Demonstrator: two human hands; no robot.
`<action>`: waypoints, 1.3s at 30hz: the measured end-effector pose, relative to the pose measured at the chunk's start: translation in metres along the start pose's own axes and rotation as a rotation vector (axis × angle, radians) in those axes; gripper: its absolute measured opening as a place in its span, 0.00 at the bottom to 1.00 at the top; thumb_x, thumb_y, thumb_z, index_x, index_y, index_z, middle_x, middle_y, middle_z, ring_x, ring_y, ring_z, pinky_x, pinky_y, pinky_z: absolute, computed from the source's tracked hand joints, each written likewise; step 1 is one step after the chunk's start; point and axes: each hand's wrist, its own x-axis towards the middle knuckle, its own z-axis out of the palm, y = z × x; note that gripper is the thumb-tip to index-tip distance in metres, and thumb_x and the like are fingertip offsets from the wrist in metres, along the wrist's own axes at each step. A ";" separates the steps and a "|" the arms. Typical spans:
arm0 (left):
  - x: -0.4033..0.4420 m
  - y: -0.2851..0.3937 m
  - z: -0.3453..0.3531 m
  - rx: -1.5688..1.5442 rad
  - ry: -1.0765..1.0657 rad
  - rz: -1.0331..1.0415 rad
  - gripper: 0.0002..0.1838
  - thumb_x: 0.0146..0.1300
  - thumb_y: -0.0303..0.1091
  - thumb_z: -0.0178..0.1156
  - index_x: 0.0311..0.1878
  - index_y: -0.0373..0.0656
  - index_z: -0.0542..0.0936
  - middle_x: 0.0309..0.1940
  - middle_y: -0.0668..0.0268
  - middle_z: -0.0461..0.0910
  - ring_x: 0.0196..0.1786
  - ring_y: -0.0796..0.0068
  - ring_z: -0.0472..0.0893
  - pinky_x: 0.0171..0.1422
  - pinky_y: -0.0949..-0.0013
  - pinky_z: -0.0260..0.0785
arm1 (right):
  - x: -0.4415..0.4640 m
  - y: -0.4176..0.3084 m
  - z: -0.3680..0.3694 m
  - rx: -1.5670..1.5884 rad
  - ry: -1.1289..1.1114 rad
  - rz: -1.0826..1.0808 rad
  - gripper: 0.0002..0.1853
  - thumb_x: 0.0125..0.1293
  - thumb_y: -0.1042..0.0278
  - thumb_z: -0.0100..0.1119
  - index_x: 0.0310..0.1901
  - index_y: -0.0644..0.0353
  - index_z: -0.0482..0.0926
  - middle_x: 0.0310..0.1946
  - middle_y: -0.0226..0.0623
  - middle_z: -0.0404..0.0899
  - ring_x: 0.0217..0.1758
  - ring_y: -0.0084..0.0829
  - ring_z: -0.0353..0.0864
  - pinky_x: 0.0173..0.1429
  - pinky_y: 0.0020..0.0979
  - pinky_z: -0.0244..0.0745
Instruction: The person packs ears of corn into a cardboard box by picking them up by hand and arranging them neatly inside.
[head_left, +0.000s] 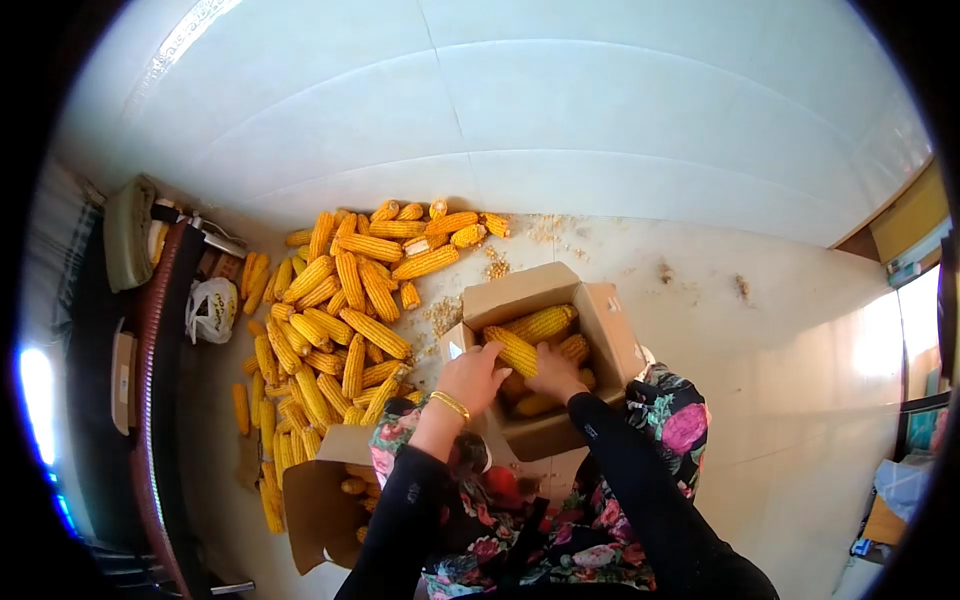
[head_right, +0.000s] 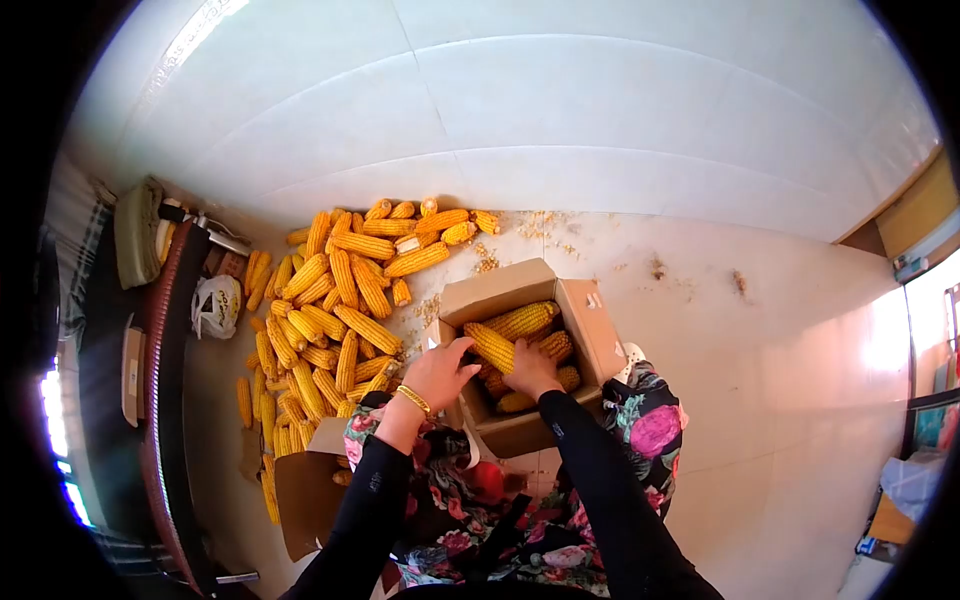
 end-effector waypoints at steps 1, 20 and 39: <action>0.001 0.001 -0.002 0.003 -0.013 -0.017 0.21 0.64 0.43 0.59 0.57 0.46 0.72 0.42 0.50 0.81 0.46 0.46 0.80 0.49 0.50 0.73 | 0.002 0.000 0.002 0.056 -0.008 0.001 0.35 0.49 0.54 0.69 0.57 0.60 0.66 0.54 0.53 0.72 0.60 0.51 0.73 0.60 0.52 0.70; 0.000 -0.004 -0.010 -0.033 -0.076 -0.015 0.24 0.64 0.43 0.59 0.61 0.46 0.71 0.44 0.48 0.80 0.48 0.45 0.79 0.52 0.50 0.72 | -0.006 0.011 -0.018 -0.377 0.126 -0.349 0.28 0.49 0.73 0.66 0.54 0.56 0.71 0.51 0.43 0.74 0.59 0.46 0.72 0.59 0.53 0.69; -0.073 -0.128 -0.044 -0.950 0.765 -0.469 0.16 0.64 0.33 0.64 0.53 0.37 0.80 0.42 0.62 0.82 0.42 0.77 0.80 0.47 0.73 0.73 | -0.038 0.018 -0.038 -0.105 0.059 -0.277 0.28 0.49 0.67 0.67 0.53 0.60 0.68 0.53 0.50 0.71 0.58 0.51 0.72 0.59 0.47 0.71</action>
